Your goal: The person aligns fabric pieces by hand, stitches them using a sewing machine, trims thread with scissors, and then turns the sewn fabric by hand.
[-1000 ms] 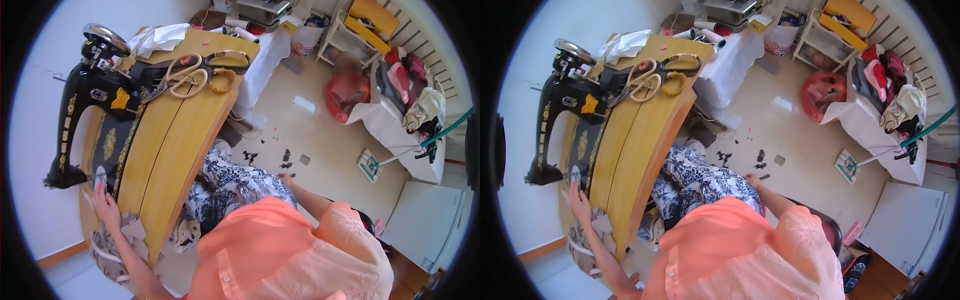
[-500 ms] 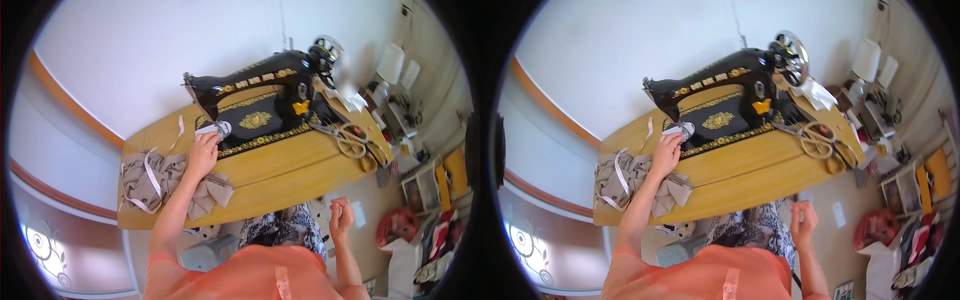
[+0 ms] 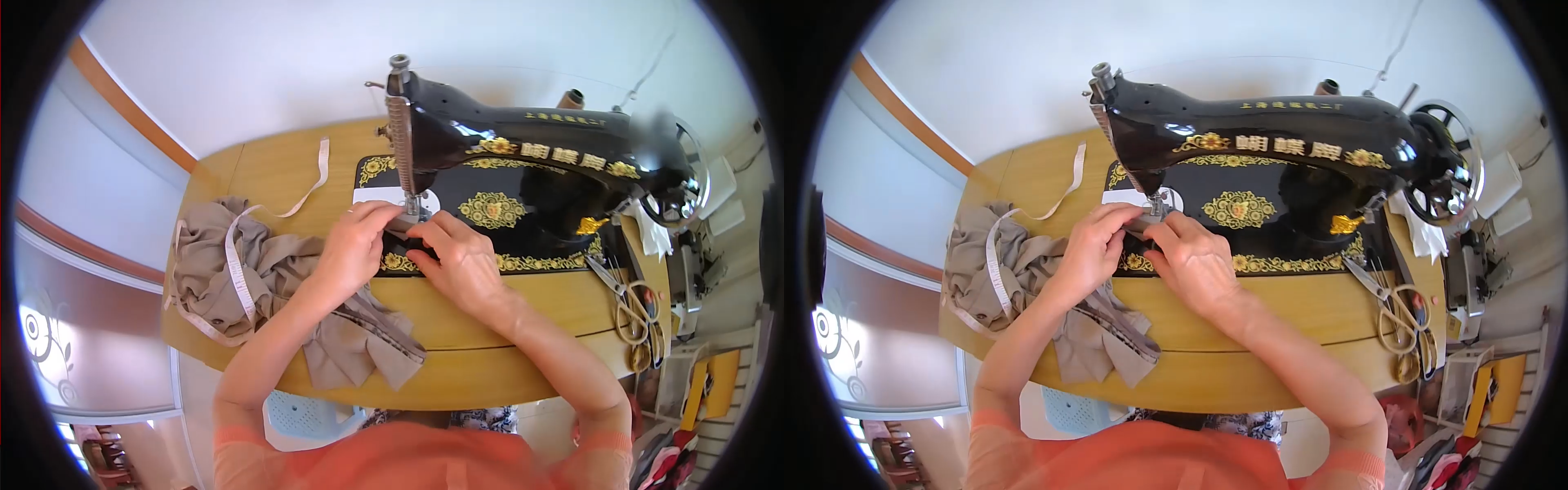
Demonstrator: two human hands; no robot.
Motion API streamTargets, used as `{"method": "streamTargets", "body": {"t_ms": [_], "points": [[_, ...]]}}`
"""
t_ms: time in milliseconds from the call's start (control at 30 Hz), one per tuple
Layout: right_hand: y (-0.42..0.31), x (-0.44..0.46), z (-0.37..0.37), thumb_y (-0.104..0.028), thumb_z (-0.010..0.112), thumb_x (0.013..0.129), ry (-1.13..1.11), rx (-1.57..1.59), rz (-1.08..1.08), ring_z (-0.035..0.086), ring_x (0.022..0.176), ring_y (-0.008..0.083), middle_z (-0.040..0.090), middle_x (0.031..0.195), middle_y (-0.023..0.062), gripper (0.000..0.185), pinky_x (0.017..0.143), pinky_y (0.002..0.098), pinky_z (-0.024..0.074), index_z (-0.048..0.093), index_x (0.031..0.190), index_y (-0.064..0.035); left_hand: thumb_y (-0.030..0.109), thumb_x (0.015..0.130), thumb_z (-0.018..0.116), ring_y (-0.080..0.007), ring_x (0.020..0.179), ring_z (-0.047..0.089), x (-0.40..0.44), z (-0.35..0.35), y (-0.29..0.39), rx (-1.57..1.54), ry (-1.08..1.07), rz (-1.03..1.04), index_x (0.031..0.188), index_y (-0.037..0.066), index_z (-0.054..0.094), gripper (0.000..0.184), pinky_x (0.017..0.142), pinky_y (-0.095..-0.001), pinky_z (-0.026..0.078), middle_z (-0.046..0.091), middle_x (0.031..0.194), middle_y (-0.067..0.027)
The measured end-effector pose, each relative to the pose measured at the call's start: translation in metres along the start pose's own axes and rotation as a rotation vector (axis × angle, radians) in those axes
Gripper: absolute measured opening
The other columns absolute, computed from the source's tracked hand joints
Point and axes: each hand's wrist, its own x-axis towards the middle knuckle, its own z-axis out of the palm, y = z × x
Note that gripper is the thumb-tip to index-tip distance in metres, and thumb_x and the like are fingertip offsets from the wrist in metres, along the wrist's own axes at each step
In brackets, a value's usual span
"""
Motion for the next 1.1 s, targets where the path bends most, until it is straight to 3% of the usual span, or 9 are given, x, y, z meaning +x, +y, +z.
{"method": "streamTargets", "body": {"t_ms": [167,233,433,533,867,967,1067,1100], "points": [[0.001,0.010,0.016,-0.007,0.074,0.076,0.087,-0.065,-0.017,0.061,0.065,0.0250,0.058,0.080,0.0065,0.016,0.056,0.0355,0.0496,0.066,0.090,-0.0079,-0.011,0.074,0.058,-0.0337,0.097,0.060,-0.004,0.003,0.002,0.029,0.046,0.020,0.102,-0.002,0.063,0.030,0.082,-0.0386,0.050,0.062,0.108,-0.0137],[0.007,0.008,0.018,-0.006,0.074,0.075,0.069,-0.073,-0.048,0.061,0.065,0.0245,0.057,0.078,0.0059,0.016,0.055,0.0358,0.0492,0.066,0.088,-0.0082,-0.007,0.069,0.061,-0.0321,0.099,0.058,-0.007,0.005,0.001,0.156,0.046,0.084,0.097,-0.002,0.064,0.028,0.084,-0.0408,0.047,0.061,0.107,-0.0117],[0.017,-0.002,0.000,-0.004,0.071,0.067,0.000,-0.120,-0.131,0.057,0.070,0.0203,0.051,0.075,0.0033,0.020,0.054,0.0340,0.0481,0.063,0.084,-0.0088,0.011,0.071,0.062,-0.0208,0.091,0.056,-0.008,-0.009,0.020,0.516,-0.015,0.309,0.089,0.003,0.067,0.019,0.087,-0.0409,0.041,0.058,0.089,-0.0037],[0.015,-0.007,-0.013,-0.005,0.065,0.068,-0.107,-0.234,-0.169,0.054,0.071,0.0197,0.049,0.075,0.0033,0.023,0.058,0.0322,0.0466,0.065,0.091,-0.0083,0.007,0.065,0.073,-0.0190,0.080,0.056,-0.009,-0.001,0.014,0.464,-0.075,0.325,0.085,0.006,0.068,0.021,0.084,-0.0428,0.040,0.055,0.081,-0.0019],[0.009,-0.018,-0.012,-0.010,0.060,0.072,-0.117,-0.291,-0.171,0.051,0.075,0.0196,0.048,0.081,0.0048,0.038,0.063,0.0310,0.0419,0.066,0.109,-0.0055,0.006,0.064,0.079,-0.0228,0.080,0.055,0.003,-0.004,0.018,0.268,-0.139,0.218,0.081,0.005,0.067,0.021,0.082,-0.0368,0.040,0.055,0.083,-0.0038],[0.012,-0.019,-0.014,-0.010,0.060,0.073,-0.145,-0.264,-0.197,0.051,0.075,0.0198,0.047,0.080,0.0051,0.038,0.063,0.0312,0.0412,0.066,0.110,-0.0051,0.006,0.070,0.075,-0.0272,0.085,0.056,0.009,-0.007,0.024,0.278,0.004,0.111,0.088,0.004,0.066,0.020,0.082,-0.0375,0.040,0.058,0.088,-0.0067],[0.013,-0.019,-0.015,-0.010,0.059,0.073,-0.151,-0.242,-0.197,0.051,0.075,0.0198,0.047,0.080,0.0054,0.038,0.063,0.0314,0.0407,0.066,0.110,-0.0050,0.009,0.075,0.073,-0.0276,0.092,0.057,0.022,-0.009,0.028,0.390,-0.015,-0.008,0.099,0.005,0.062,0.027,0.085,-0.0407,0.039,0.061,0.100,-0.0057],[0.014,-0.019,-0.015,-0.010,0.059,0.073,-0.144,-0.239,-0.200,0.051,0.075,0.0198,0.047,0.080,0.0054,0.038,0.063,0.0315,0.0406,0.066,0.110,-0.0049,0.011,0.077,0.072,-0.0285,0.093,0.056,0.021,-0.009,0.021,0.406,-0.083,-0.013,0.110,0.006,0.059,0.035,0.085,-0.0415,0.038,0.063,0.100,-0.0070]]}}
